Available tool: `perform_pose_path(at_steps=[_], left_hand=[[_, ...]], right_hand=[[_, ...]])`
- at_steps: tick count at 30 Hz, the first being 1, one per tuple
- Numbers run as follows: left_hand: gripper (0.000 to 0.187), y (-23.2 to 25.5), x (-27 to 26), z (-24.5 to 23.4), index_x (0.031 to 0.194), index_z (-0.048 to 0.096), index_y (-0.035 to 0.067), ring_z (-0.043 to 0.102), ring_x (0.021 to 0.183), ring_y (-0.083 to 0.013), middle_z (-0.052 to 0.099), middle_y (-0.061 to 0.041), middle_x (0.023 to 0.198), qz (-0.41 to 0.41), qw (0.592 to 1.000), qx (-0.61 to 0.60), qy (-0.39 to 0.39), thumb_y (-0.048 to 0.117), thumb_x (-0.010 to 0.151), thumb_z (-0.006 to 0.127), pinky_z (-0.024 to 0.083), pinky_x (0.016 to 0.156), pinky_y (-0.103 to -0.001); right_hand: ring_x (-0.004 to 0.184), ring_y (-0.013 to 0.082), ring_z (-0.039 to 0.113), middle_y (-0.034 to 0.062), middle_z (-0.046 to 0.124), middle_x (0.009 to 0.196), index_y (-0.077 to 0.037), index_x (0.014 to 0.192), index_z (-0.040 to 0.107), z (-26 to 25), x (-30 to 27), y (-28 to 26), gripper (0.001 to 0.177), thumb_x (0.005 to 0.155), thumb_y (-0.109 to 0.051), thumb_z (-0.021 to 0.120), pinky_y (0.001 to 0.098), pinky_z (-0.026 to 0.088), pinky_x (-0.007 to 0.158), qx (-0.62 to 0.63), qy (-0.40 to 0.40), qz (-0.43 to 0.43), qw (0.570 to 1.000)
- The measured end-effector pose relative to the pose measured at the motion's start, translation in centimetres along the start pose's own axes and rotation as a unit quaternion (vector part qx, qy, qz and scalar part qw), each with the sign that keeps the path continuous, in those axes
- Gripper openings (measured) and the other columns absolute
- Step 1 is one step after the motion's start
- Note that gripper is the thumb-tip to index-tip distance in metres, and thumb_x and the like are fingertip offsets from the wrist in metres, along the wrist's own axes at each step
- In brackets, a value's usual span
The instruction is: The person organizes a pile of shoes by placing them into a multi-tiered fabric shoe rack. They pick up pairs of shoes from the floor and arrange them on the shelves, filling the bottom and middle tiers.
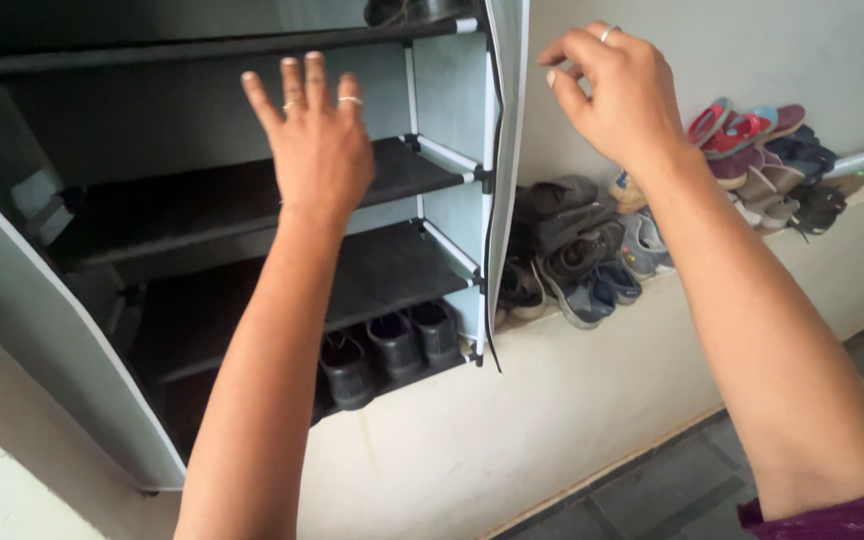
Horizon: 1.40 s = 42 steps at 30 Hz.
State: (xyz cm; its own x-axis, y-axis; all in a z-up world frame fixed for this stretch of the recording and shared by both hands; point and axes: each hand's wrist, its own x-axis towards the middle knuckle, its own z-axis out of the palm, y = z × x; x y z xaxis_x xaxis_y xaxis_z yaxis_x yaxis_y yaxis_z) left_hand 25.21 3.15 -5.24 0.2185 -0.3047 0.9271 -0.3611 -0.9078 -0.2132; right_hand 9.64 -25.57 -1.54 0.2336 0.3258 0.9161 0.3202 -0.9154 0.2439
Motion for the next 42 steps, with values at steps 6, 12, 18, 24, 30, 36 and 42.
perform_pose_path(at_steps=[6, 12, 18, 24, 30, 36, 42], left_hand=[[0.036, 4.5, -1.2, -3.0, 0.129, 0.067, 0.007, 0.052, 0.137, -0.0424, 0.057, -0.024, 0.145, 0.049, 0.997, -0.065, -0.008, 0.013, 0.095, 0.058, 0.024, 0.115, -0.069], [0.034, 8.3, -1.9, -5.0, 0.119, 0.069, 0.004, 0.058, 0.126, -0.0428, 0.062, -0.025, 0.134, 0.096, 0.989, -0.114, 0.000, 0.016, 0.088, 0.061, 0.033, 0.109, -0.066], [0.031, 12.9, -1.1, -5.0, 0.114, 0.071, 0.004, 0.066, 0.115, -0.0389, 0.064, -0.025, 0.132, 0.126, 0.984, -0.124, 0.014, 0.009, 0.085, 0.062, 0.050, 0.095, -0.053], [0.033, 17.7, -0.3, -2.8, 0.112, 0.071, 0.005, 0.070, 0.102, -0.0362, 0.065, -0.023, 0.126, 0.128, 0.983, -0.132, 0.012, 0.009, 0.081, 0.063, 0.056, 0.082, -0.048], [0.031, 21.5, -0.3, -0.2, 0.110, 0.071, 0.004, 0.070, 0.095, -0.0365, 0.065, -0.023, 0.120, 0.125, 0.979, -0.162, -0.024, 0.011, 0.081, 0.065, 0.057, 0.078, -0.047], [0.023, 24.6, -0.7, 2.7, 0.104, 0.070, 0.005, 0.070, 0.092, -0.0347, 0.066, -0.018, 0.108, 0.111, 0.981, -0.155, -0.027, 0.009, 0.082, 0.064, 0.058, 0.074, -0.044], [0.019, 26.6, -1.5, 6.1, 0.101, 0.070, 0.006, 0.070, 0.088, -0.0327, 0.065, -0.015, 0.097, 0.093, 0.983, -0.144, -0.071, 0.007, 0.083, 0.064, 0.060, 0.070, -0.041]], right_hand=[[0.090, 0.0234, 0.074, 0.0084, 0.072, 0.103, -0.009, 0.108, 0.072, -0.3, -3.0, 0.0, 0.010, 0.099, -0.011, 0.072, 0.0395, 0.056, 0.077, -0.008, -0.046, 0.057, 0.997], [0.085, 0.0247, 0.073, 0.0073, 0.073, 0.101, -0.013, 0.106, 0.074, 0.6, -5.1, 1.9, 0.011, 0.095, -0.015, 0.072, 0.0415, 0.056, 0.075, -0.013, -0.091, 0.105, 0.990], [0.087, 0.0284, 0.073, 0.0073, 0.075, 0.099, -0.014, 0.105, 0.074, 2.2, -7.2, 5.5, 0.013, 0.092, -0.017, 0.071, 0.0439, 0.057, 0.077, -0.021, -0.140, 0.104, 0.984], [0.090, 0.0298, 0.072, 0.0069, 0.076, 0.099, -0.015, 0.104, 0.074, 2.8, -9.3, 9.3, 0.015, 0.091, -0.020, 0.071, 0.0451, 0.057, 0.078, -0.028, -0.195, 0.131, 0.972], [0.093, 0.0304, 0.072, 0.0079, 0.076, 0.100, -0.016, 0.105, 0.075, 3.3, -12.3, 13.2, 0.018, 0.090, -0.024, 0.072, 0.0452, 0.057, 0.080, -0.033, -0.217, 0.139, 0.966], [0.094, 0.0316, 0.072, 0.0091, 0.075, 0.101, -0.016, 0.105, 0.075, 4.4, -14.3, 16.4, 0.019, 0.090, -0.025, 0.072, 0.0465, 0.056, 0.080, -0.026, -0.240, 0.153, 0.958], [0.094, 0.0318, 0.071, 0.0098, 0.075, 0.100, -0.016, 0.104, 0.076, 6.0, -16.2, 18.5, 0.018, 0.089, -0.026, 0.072, 0.0466, 0.056, 0.081, -0.023, -0.256, 0.148, 0.955]])
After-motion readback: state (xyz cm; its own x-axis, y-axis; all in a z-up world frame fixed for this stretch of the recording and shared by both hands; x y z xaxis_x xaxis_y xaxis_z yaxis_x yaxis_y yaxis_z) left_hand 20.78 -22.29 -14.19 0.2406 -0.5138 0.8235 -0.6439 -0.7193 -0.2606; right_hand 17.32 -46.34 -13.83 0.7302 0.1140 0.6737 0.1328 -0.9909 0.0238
